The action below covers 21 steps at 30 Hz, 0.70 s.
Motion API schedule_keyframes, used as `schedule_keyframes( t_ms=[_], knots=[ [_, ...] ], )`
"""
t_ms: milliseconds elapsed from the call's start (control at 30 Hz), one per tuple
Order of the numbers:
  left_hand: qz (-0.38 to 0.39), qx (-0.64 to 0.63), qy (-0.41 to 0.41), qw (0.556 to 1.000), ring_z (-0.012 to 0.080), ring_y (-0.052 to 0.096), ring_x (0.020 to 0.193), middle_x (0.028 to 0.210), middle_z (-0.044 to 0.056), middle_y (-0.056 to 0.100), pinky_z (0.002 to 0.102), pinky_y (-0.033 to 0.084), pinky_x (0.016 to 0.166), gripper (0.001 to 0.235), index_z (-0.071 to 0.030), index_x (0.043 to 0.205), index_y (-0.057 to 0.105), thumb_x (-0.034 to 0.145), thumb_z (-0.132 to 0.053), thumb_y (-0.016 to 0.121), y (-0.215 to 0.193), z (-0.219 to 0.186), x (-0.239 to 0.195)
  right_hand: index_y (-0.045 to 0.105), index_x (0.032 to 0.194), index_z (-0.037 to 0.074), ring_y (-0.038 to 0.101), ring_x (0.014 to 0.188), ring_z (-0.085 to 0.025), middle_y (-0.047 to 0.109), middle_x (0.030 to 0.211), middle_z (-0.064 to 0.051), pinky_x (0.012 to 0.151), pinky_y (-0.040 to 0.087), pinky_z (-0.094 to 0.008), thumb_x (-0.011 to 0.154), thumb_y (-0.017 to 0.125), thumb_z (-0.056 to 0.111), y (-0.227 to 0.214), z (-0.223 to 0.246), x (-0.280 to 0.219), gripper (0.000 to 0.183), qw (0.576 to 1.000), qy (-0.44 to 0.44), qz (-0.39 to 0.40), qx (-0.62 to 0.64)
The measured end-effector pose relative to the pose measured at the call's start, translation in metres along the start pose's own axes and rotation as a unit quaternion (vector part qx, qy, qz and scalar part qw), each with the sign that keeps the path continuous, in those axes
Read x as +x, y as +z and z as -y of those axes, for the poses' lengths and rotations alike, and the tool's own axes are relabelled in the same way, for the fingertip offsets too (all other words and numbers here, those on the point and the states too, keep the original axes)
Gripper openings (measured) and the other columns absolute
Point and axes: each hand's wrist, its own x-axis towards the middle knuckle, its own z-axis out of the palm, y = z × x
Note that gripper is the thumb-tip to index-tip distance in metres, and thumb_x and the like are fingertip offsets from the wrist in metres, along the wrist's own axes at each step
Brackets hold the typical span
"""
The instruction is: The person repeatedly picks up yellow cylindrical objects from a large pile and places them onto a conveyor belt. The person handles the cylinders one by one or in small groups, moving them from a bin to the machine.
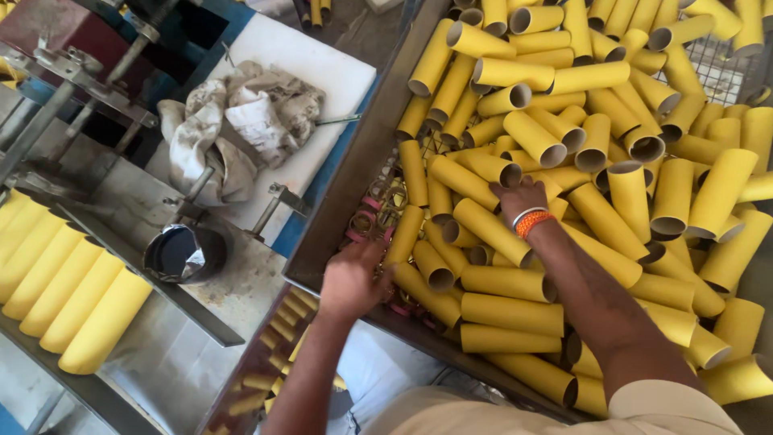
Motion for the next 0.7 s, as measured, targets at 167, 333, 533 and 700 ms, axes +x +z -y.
schedule_keyframes(
  t_ms=[167, 333, 533, 700],
  knots=[
    [0.03, 0.005, 0.007, 1.0, 0.0398, 0.069, 0.084, 0.091, 0.017, 0.07, 0.05, 0.056, 0.075, 0.038, -0.01, 0.109, 0.068, 0.079, -0.03, 0.08, 0.006, 0.004, 0.002, 0.074, 0.11, 0.022, 0.06, 0.116, -0.029, 0.074, 0.106, -0.002, 0.088, 0.047, -0.051, 0.082, 0.067, 0.02, 0.037, -0.009, 0.021, 0.029, 0.999, -0.042, -0.008, -0.018],
    [0.008, 0.01, -0.002, 1.0, 0.0388, 0.07, 0.084, 0.092, 0.014, 0.071, 0.049, 0.056, 0.075, 0.037, -0.011, 0.114, 0.069, 0.083, -0.029, 0.078, 0.004, -0.001, -0.001, 0.077, 0.098, 0.021, 0.061, 0.112, -0.023, 0.073, 0.095, 0.001, 0.099, 0.044, -0.045, 0.086, 0.066, 0.025, 0.029, 0.001, 0.033, 0.017, 0.983, -0.119, -0.094, -0.104],
    [-0.07, -0.056, 0.03, 0.995, 0.0428, 0.059, 0.117, 0.129, 0.021, 0.062, 0.051, 0.049, 0.1, 0.067, -0.004, 0.133, 0.057, 0.08, -0.036, 0.083, -0.032, -0.009, -0.003, 0.081, 0.097, 0.024, 0.064, 0.098, -0.022, 0.075, 0.094, 0.0, 0.095, 0.042, -0.045, 0.086, 0.072, 0.014, -0.099, 0.064, 0.009, 0.016, 0.961, -0.07, -0.256, 0.081],
    [-0.214, 0.044, 0.106, 0.97, 0.041, 0.045, 0.144, 0.153, 0.018, 0.046, 0.064, 0.029, 0.121, 0.089, -0.01, 0.144, 0.048, 0.076, -0.051, 0.087, -0.107, -0.039, -0.027, 0.078, 0.101, 0.013, 0.068, 0.099, -0.028, 0.075, 0.104, -0.006, 0.093, 0.048, -0.042, 0.086, 0.072, -0.003, -0.218, 0.152, -0.04, 0.023, 0.858, -0.225, -0.36, 0.291]
  ],
)
